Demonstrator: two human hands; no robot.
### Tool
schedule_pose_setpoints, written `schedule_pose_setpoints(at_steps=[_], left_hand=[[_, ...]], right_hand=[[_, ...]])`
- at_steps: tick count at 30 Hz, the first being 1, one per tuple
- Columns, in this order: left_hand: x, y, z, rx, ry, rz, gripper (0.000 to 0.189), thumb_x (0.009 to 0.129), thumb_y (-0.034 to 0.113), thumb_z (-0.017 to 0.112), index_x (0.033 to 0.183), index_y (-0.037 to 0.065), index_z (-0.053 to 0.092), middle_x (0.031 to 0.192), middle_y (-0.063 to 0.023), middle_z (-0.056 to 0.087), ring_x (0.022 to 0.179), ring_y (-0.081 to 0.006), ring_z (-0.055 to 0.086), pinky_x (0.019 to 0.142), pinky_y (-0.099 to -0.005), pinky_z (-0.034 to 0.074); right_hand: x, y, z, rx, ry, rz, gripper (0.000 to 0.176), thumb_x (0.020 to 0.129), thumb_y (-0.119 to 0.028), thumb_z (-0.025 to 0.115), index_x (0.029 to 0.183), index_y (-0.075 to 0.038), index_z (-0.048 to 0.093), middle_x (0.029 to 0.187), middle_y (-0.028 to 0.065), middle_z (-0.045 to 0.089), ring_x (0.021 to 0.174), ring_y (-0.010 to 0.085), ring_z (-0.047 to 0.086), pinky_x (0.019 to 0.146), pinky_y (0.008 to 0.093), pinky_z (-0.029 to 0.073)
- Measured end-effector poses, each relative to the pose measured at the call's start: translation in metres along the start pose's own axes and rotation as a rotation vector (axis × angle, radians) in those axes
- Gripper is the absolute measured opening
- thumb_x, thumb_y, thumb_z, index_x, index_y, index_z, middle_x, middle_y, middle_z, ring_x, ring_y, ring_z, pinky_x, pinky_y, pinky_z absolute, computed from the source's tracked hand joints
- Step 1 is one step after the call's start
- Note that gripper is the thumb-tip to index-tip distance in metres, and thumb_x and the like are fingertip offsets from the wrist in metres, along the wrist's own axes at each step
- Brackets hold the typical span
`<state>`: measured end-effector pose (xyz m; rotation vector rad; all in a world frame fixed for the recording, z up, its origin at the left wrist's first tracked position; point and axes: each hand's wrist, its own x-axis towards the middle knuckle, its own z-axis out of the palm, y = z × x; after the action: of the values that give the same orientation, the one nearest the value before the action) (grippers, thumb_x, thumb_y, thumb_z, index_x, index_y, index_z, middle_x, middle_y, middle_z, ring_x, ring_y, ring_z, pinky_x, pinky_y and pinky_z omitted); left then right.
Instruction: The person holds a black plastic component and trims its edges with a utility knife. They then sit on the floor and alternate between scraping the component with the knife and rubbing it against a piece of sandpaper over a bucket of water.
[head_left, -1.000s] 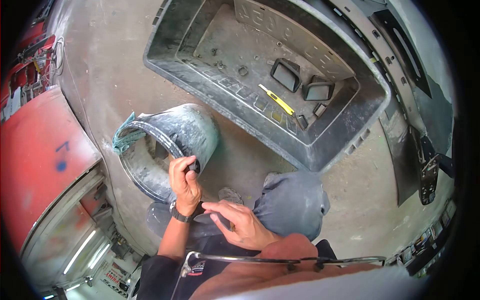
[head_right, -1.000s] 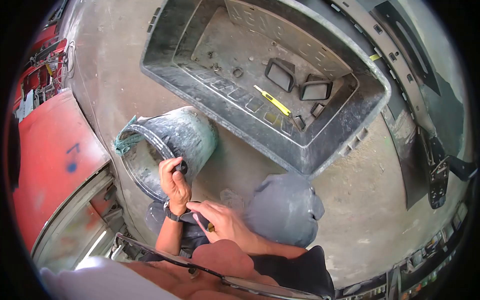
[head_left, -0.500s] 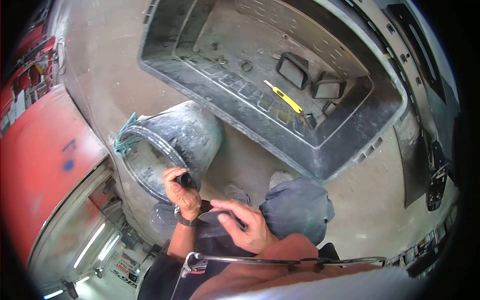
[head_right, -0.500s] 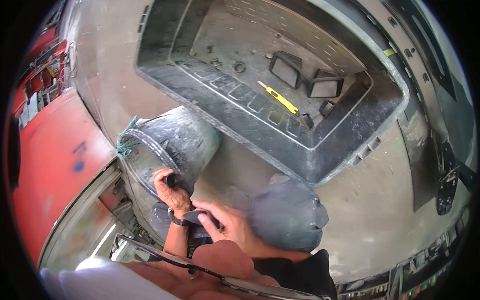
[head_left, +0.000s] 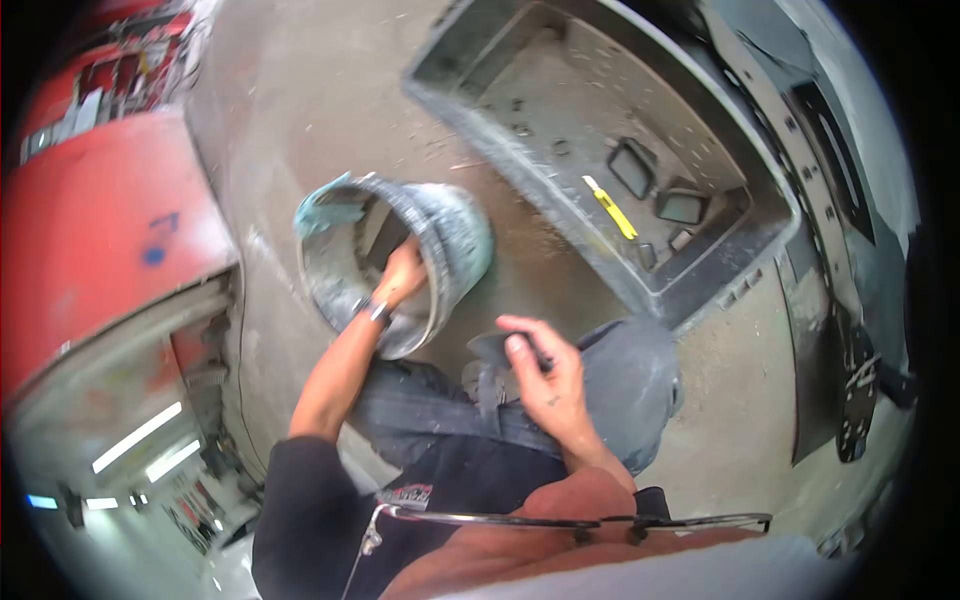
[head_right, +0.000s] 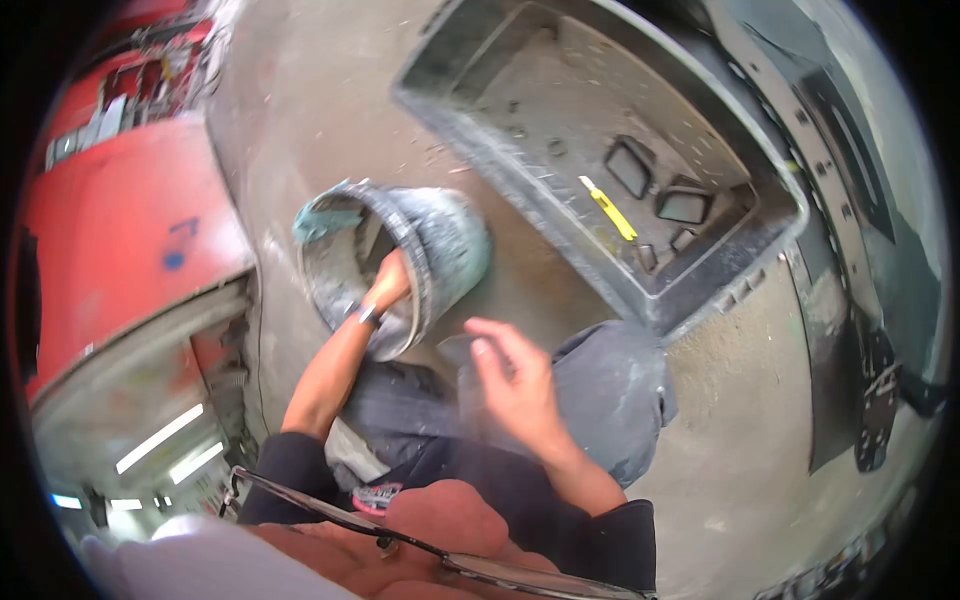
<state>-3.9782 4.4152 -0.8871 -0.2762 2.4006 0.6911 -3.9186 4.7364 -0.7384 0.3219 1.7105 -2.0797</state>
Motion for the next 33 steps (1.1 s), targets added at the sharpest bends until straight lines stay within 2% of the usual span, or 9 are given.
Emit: schedule_pose_setpoints(at_steps=[1, 3, 9, 12, 18, 24, 26, 29, 33], left_hand=[[0.033, -0.054, 0.029, 0.1, 0.121, 0.286, 0.04, 0.086, 0.023, 0.068, 0.119, 0.001, 0.062, 0.116, -0.0272, 0.065, 0.111, -0.0443, 0.061, 0.098, -0.0461, 0.047], [0.061, -0.095, 0.073, 0.157, 0.211, 0.232, 0.033, 0.091, 0.019, 0.057, 0.115, -0.002, 0.063, 0.112, -0.0288, 0.064, 0.11, -0.0474, 0.059, 0.097, -0.0492, 0.047], [0.021, -0.01, 0.052, 0.293, -0.165, -0.113, 0.045, 0.092, 0.04, 0.057, 0.106, -0.001, 0.072, 0.111, -0.0267, 0.068, 0.107, -0.0417, 0.065, 0.091, -0.049, 0.051], [-0.017, 0.026, -0.01, 0.159, 0.097, 0.052, 0.049, 0.088, 0.041, 0.065, 0.078, -0.007, 0.069, 0.091, -0.0292, 0.068, 0.092, -0.042, 0.069, 0.078, -0.0488, 0.055], [-0.061, 0.039, -0.092, -0.288, 0.807, 0.372, 0.022, 0.087, 0.019, 0.063, 0.094, -0.001, 0.065, 0.086, -0.0229, 0.069, 0.083, -0.0408, 0.068, 0.072, -0.0502, 0.052], [-0.091, 0.052, -0.117, -0.749, 1.141, 0.341, 0.031, 0.092, 0.027, 0.066, 0.089, -0.003, 0.064, 0.077, -0.0242, 0.067, 0.073, -0.0415, 0.067, 0.065, -0.0461, 0.053], [-0.09, 0.053, -0.114, -0.803, 1.194, 0.354, 0.029, 0.092, 0.026, 0.067, 0.087, -0.003, 0.064, 0.077, -0.0247, 0.067, 0.074, -0.0415, 0.067, 0.066, -0.0469, 0.052], [-0.088, 0.055, -0.113, -0.988, 1.16, 0.415, 0.027, 0.089, 0.024, 0.069, 0.085, -0.003, 0.064, 0.076, -0.0253, 0.066, 0.071, -0.0407, 0.067, 0.063, -0.0462, 0.051], [-0.095, 0.063, -0.114, -1.017, 1.18, 0.424, 0.021, 0.086, 0.019, 0.07, 0.087, -0.001, 0.063, 0.075, -0.0233, 0.066, 0.071, -0.0407, 0.066, 0.064, -0.0468, 0.05]], right_hand=[[-0.001, 0.0, 0.003, -0.008, 0.019, 0.017, 0.023, 0.097, -0.011, 0.058, 0.115, 0.002, 0.067, 0.11, 0.0148, 0.072, 0.107, 0.0224, 0.067, 0.095, 0.0333, 0.049], [-0.002, 0.002, 0.008, -0.072, 0.069, -0.02, 0.023, 0.098, -0.011, 0.058, 0.115, 0.001, 0.067, 0.109, 0.0137, 0.072, 0.105, 0.0201, 0.066, 0.093, 0.0324, 0.049], [0.0, 0.012, 0.025, -0.233, 0.087, -0.19, 0.023, 0.1, -0.009, 0.057, 0.117, 0.002, 0.066, 0.106, 0.0066, 0.069, 0.095, 0.012, 0.06, 0.084, 0.0262, 0.048], [0.008, 0.005, 0.043, -0.246, 0.095, -0.301, 0.024, 0.101, -0.009, 0.054, 0.119, 0.003, 0.065, 0.112, 0.0086, 0.068, 0.105, 0.0133, 0.059, 0.093, 0.0269, 0.045], [0.035, -0.024, 0.12, -0.52, -0.018, -0.6, 0.025, 0.103, -0.012, 0.053, 0.119, 0.003, 0.066, 0.111, 0.0104, 0.07, 0.1, 0.0159, 0.061, 0.093, 0.0292, 0.046], [0.196, 0.072, 0.167, -1.107, -0.471, -0.662, 0.027, 0.098, -0.018, 0.056, 0.111, 0.004, 0.063, 0.092, 0.0311, 0.065, 0.083, 0.0472, 0.062, 0.074, 0.0474, 0.048], [0.211, 0.087, 0.193, -1.232, -0.607, -0.86, 0.027, 0.098, -0.022, 0.057, 0.105, 0.003, 0.066, 0.089, 0.0213, 0.07, 0.08, 0.037, 0.066, 0.072, 0.0469, 0.048], [0.118, 0.014, 0.305, -2.568, 0.299, -0.846, 0.023, 0.1, -0.022, 0.057, 0.098, -0.001, 0.066, 0.081, 0.0141, 0.069, 0.075, 0.0234, 0.064, 0.069, 0.0393, 0.046], [0.107, 0.0, 0.323, -3.388, 0.992, -0.68, 0.023, 0.1, -0.022, 0.059, 0.089, -0.003, 0.065, 0.073, 0.0102, 0.064, 0.07, 0.0164, 0.061, 0.066, 0.0381, 0.042]])
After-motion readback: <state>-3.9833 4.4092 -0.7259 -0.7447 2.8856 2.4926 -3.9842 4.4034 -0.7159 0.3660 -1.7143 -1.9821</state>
